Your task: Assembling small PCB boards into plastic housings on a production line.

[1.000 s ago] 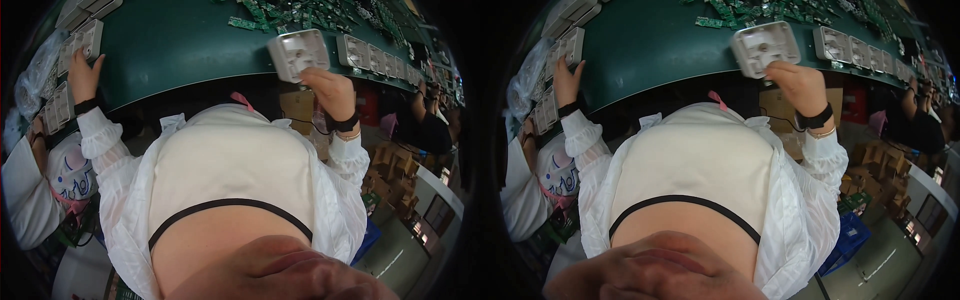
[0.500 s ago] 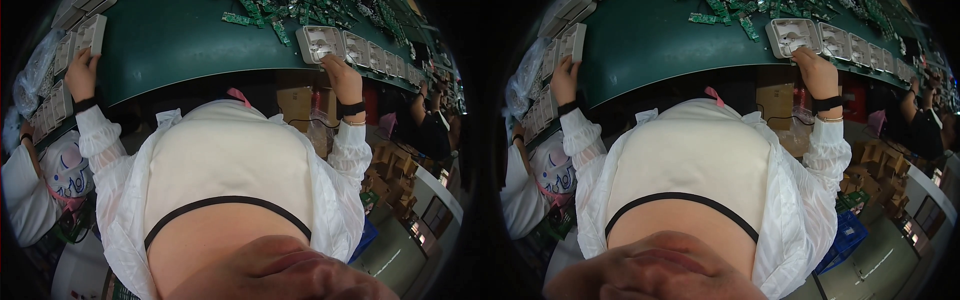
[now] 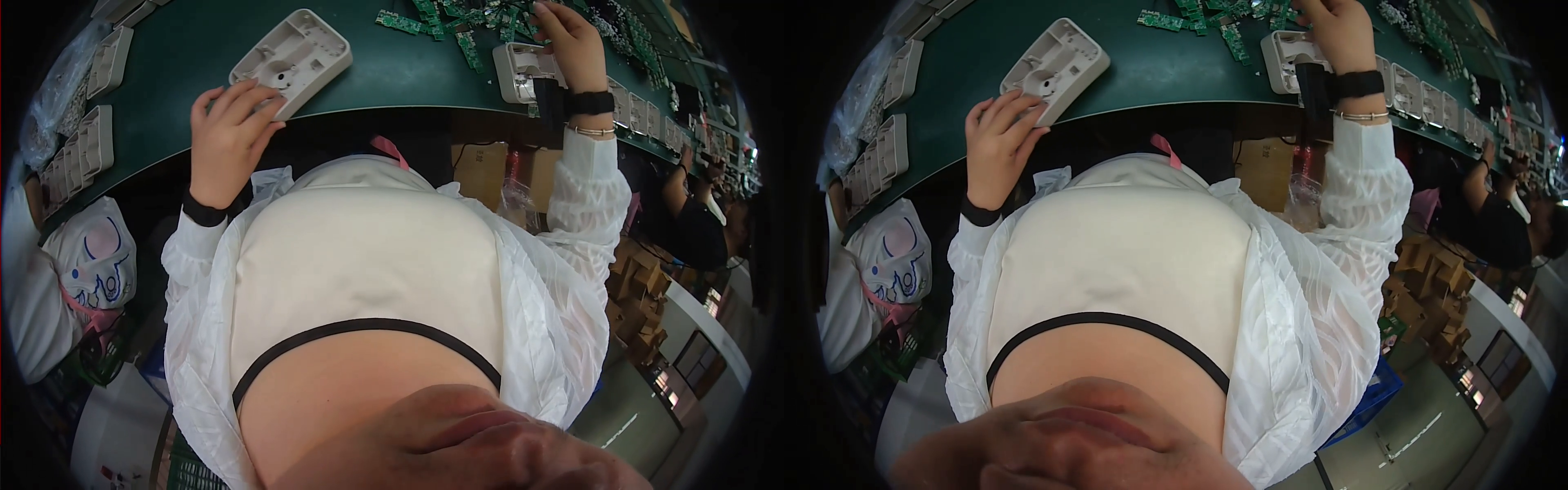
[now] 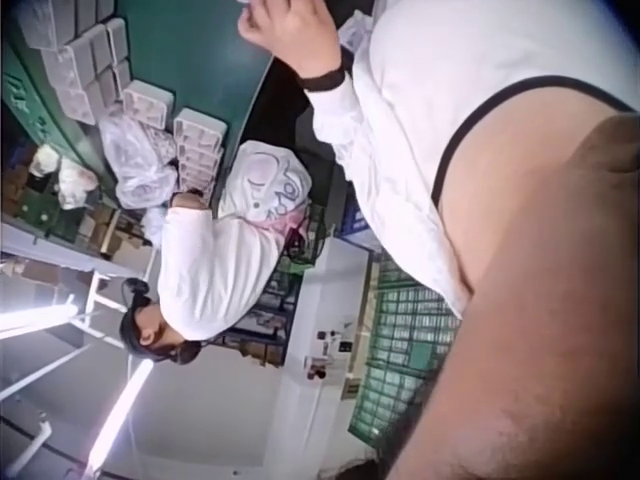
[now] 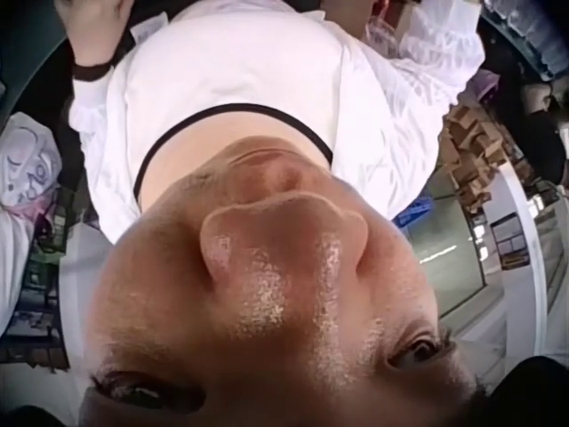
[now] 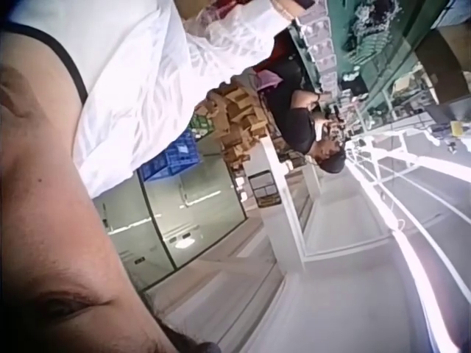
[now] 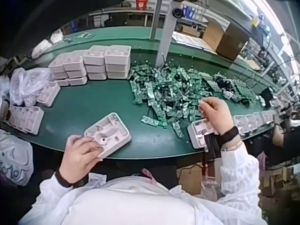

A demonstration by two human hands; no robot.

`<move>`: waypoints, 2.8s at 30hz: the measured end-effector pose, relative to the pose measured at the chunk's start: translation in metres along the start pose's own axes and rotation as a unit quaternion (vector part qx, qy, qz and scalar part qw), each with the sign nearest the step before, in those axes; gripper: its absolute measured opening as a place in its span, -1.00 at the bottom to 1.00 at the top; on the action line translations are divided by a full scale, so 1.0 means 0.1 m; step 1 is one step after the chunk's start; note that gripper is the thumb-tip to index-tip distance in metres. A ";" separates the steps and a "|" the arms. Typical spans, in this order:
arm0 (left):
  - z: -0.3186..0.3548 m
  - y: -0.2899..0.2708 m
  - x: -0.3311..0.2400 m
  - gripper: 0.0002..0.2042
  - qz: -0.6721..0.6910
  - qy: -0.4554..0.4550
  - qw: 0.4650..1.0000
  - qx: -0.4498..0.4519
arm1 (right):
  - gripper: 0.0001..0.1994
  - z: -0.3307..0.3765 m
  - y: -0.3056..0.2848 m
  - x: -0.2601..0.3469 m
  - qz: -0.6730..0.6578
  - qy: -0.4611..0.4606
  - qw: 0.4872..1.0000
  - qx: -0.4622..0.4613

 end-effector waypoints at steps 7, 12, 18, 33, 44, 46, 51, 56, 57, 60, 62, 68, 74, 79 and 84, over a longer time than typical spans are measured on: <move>0.10 0.22 -0.04 -0.71 -0.014 0.017 1.000 -0.006 | -0.87 -0.33 0.00 -0.25 -0.237 0.149 0.924 0.260; 0.15 0.29 -0.03 -0.70 -0.019 0.016 1.000 -0.002 | -0.86 -0.47 0.00 -0.28 -0.456 0.234 0.782 0.356; 0.26 0.37 0.02 -0.52 0.022 -0.010 0.999 -0.021 | -0.87 -0.74 -0.06 0.20 -0.684 0.142 0.696 0.165; 0.23 0.53 0.16 0.14 0.246 -0.201 0.945 -0.082 | -0.79 0.48 1.54 0.57 -0.694 -0.060 0.685 0.212; -0.07 0.12 0.05 0.04 0.375 -0.201 0.902 -0.066 | -0.89 0.98 2.11 0.84 -0.200 -0.250 0.945 0.072; -0.07 0.13 0.04 0.05 0.366 -0.195 0.908 -0.065 | -0.89 0.97 2.13 0.86 -0.170 -0.254 0.950 0.070; -0.11 0.65 0.24 0.04 0.425 0.121 0.825 -0.351 | -0.87 0.96 2.10 0.92 -0.080 -0.323 0.942 0.042; -0.11 0.76 0.13 0.04 0.425 0.131 0.823 -0.354 | -0.86 1.00 2.17 0.87 -0.074 -0.374 0.924 0.021; -0.10 0.79 0.10 0.04 0.454 0.142 0.806 -0.352 | -0.86 1.01 2.20 0.86 -0.076 -0.382 0.921 0.019; -0.08 0.78 0.06 0.05 0.485 0.153 0.792 -0.338 | -0.87 1.03 2.21 0.82 -0.059 -0.389 0.919 0.027; -0.06 0.73 0.03 0.06 0.489 0.153 0.799 -0.313 | -0.88 1.03 2.21 0.78 -0.026 -0.385 0.921 0.047; 0.14 0.35 -0.05 0.03 0.439 -0.188 0.878 -0.032 | -0.79 1.05 2.03 0.73 -0.053 -0.258 0.964 0.038; 0.11 0.33 -0.07 0.01 0.424 -0.172 0.888 -0.041 | -0.68 0.78 1.97 0.41 -0.089 -0.261 0.961 -0.023; 0.14 0.37 -0.04 0.02 0.438 -0.210 0.874 -0.023 | -0.71 0.70 1.93 0.28 -0.130 -0.281 0.951 -0.018; 0.22 0.55 0.02 0.11 0.400 -0.200 0.893 -0.057 | -0.72 0.91 1.74 0.65 -0.087 -0.357 0.923 0.112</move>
Point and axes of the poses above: each hand's wrist, its own z-axis away from the middle knuckle, its own y-axis out of the palm, x = y × z, the point moved 2 cm from there along -z, towards the middle knuckle
